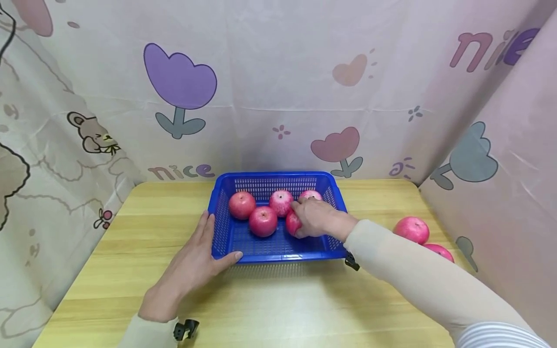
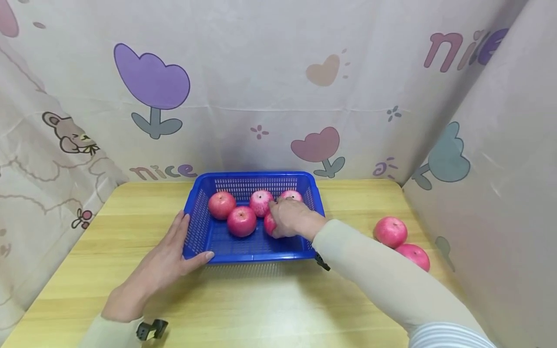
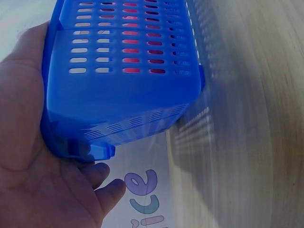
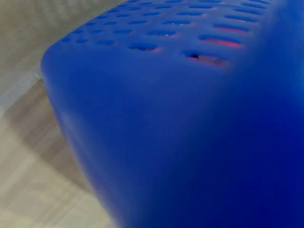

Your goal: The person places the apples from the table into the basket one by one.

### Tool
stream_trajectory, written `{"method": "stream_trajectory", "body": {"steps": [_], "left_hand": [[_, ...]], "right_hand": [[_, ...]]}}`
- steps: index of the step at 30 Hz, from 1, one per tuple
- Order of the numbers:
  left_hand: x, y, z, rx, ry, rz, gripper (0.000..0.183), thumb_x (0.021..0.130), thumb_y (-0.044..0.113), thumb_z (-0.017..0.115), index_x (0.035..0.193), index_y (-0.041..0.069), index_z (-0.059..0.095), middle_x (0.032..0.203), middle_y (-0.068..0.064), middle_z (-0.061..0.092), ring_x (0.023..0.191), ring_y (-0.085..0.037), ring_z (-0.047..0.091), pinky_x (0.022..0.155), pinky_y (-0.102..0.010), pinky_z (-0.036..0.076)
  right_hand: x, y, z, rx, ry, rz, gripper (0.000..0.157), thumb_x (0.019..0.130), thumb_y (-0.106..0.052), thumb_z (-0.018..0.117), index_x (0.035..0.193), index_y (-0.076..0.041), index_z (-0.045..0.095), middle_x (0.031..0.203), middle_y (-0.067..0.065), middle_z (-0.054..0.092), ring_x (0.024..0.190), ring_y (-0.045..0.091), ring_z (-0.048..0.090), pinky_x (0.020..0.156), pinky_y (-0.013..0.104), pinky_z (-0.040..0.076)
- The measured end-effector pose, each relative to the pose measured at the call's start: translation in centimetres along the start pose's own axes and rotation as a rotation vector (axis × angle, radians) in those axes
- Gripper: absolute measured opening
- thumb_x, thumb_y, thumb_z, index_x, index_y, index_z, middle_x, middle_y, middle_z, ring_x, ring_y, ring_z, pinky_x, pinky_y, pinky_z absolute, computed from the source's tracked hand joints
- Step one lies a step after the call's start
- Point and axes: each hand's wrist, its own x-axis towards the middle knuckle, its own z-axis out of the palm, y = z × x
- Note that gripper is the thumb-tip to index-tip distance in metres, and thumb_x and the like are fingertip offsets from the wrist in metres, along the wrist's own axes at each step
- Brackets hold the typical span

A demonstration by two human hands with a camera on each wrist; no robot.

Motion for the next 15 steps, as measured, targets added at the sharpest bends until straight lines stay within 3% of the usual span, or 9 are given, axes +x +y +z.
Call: {"method": "stream_trajectory", "body": {"steps": [6, 15], "left_hand": [[-0.04, -0.1, 0.12, -0.005, -0.001, 0.001, 0.134, 0.083, 0.095, 0.045, 0.169, 0.004, -0.004, 0.178, -0.014, -0.013, 0.156, -0.055, 0.021, 0.119, -0.071, 0.031], [0.08, -0.05, 0.15, 0.0, -0.009, -0.001, 0.134, 0.083, 0.095, 0.044, 0.169, 0.005, -0.006, 0.177, -0.014, -0.014, 0.156, -0.056, 0.021, 0.119, -0.071, 0.032]], "right_hand": [[0.26, -0.23, 0.51, -0.006, 0.021, -0.007, 0.074, 0.085, -0.044, 0.087, 0.141, -0.004, 0.059, 0.121, 0.015, 0.066, 0.111, 0.034, 0.068, 0.099, 0.052, 0.059], [0.67, -0.21, 0.8, -0.053, 0.047, -0.018, 0.072, 0.084, -0.046, 0.086, 0.138, -0.005, 0.061, 0.129, 0.016, 0.068, 0.118, 0.037, 0.063, 0.108, 0.05, 0.053]]}}
